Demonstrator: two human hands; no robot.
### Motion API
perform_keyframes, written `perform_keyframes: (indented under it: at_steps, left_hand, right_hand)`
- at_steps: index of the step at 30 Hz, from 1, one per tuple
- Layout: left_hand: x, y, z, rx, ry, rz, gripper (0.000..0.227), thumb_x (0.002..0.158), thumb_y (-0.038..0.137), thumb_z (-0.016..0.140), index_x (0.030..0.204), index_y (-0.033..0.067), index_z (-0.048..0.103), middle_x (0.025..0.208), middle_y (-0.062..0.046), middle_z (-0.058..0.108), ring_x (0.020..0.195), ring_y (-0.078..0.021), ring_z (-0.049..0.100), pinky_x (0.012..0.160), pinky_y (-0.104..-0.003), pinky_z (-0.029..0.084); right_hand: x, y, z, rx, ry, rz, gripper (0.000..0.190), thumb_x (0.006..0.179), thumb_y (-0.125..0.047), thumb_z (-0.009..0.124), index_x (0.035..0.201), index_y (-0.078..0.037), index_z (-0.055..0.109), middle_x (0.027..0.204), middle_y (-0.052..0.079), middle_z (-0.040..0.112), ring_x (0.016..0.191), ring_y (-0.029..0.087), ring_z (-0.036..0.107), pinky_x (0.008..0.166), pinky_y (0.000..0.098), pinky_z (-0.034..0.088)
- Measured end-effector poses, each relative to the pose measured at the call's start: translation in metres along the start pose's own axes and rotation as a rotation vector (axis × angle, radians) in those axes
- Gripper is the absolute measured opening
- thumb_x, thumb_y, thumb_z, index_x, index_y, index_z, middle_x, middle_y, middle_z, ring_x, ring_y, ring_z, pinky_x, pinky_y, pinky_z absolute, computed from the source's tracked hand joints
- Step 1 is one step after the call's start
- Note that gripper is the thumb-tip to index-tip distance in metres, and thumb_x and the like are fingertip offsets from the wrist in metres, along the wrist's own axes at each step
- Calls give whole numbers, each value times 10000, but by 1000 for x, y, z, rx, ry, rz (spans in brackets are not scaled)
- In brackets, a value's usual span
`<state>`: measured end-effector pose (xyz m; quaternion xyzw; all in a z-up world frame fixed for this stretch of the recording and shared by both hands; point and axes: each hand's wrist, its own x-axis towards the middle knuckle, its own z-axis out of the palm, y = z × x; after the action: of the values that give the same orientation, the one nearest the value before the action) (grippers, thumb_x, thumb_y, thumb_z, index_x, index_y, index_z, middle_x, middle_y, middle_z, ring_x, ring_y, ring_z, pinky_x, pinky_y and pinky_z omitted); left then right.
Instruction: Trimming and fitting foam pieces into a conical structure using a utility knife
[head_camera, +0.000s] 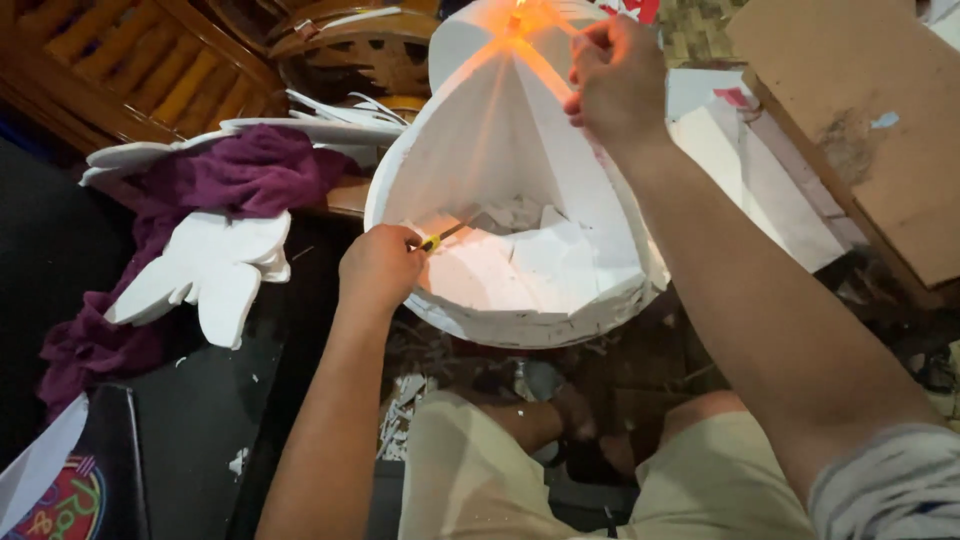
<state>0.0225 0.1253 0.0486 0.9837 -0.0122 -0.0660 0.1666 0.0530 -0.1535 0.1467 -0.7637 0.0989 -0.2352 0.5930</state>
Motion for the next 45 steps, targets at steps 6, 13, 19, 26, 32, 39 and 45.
perform_keyframes:
  at_steps: [6, 13, 19, 26, 32, 39, 45]
  left_hand:
    - [-12, 8, -5, 39, 41, 46, 350, 907, 183, 637, 1239, 169, 747, 1154, -123, 715, 1054, -379, 664, 855, -502, 559]
    - [0, -10, 17, 88, 103, 137, 325, 916, 183, 629, 1210, 113, 747, 1153, -103, 685, 1092, -398, 566, 790, -543, 538]
    - [12, -19, 28, 49, 100, 112, 377, 881, 214, 627, 1226, 119, 744, 1188, -91, 675, 1162, -367, 527, 867, -480, 533]
    - [6, -10, 14, 61, 45, 84, 351, 904, 244, 652, 1218, 121, 748, 1182, -88, 671, 1139, -362, 537, 851, -476, 534]
    - [10, -15, 19, 76, 57, 103, 371, 904, 260, 666, 1243, 130, 739, 1188, -100, 669, 1153, -370, 533, 851, -477, 534]
    - [15, -24, 29, 44, 116, 145, 363, 875, 252, 719, 1211, 118, 750, 1172, -87, 686, 1125, -372, 548, 838, -471, 536]
    - [12, -21, 27, 71, 99, 138, 372, 908, 262, 669, 1246, 123, 740, 1179, -101, 682, 1133, -367, 540, 863, -453, 527]
  right_hand:
    - [21, 14, 15, -29, 15, -181, 98, 976, -171, 568, 882, -146, 575, 794, -24, 570, 596, 141, 581, 485, 291, 569]
    - [67, 60, 32, -189, 147, -343, 120, 945, -234, 658, 866, -173, 724, 701, -67, 626, 568, 89, 506, 497, 295, 412]
    - [73, 70, 37, -267, 224, -426, 108, 899, -267, 677, 883, -206, 764, 743, -44, 746, 621, 127, 671, 553, 332, 502]
    - [74, 72, 36, -283, 220, -457, 140, 888, -200, 641, 771, -190, 716, 612, -58, 648, 546, 120, 571, 537, 331, 443]
    - [70, 71, 38, -267, 200, -292, 414, 977, -139, 671, 700, -182, 366, 575, -66, 409, 547, 108, 367, 553, 335, 317]
    - [54, 52, 35, -251, 156, -277, 310, 817, -24, 488, 715, -206, 258, 628, -55, 271, 629, 125, 228, 595, 327, 197]
    - [60, 60, 36, -249, 171, -297, 378, 882, -35, 579, 696, -201, 294, 592, -61, 299, 584, 112, 243, 578, 319, 220]
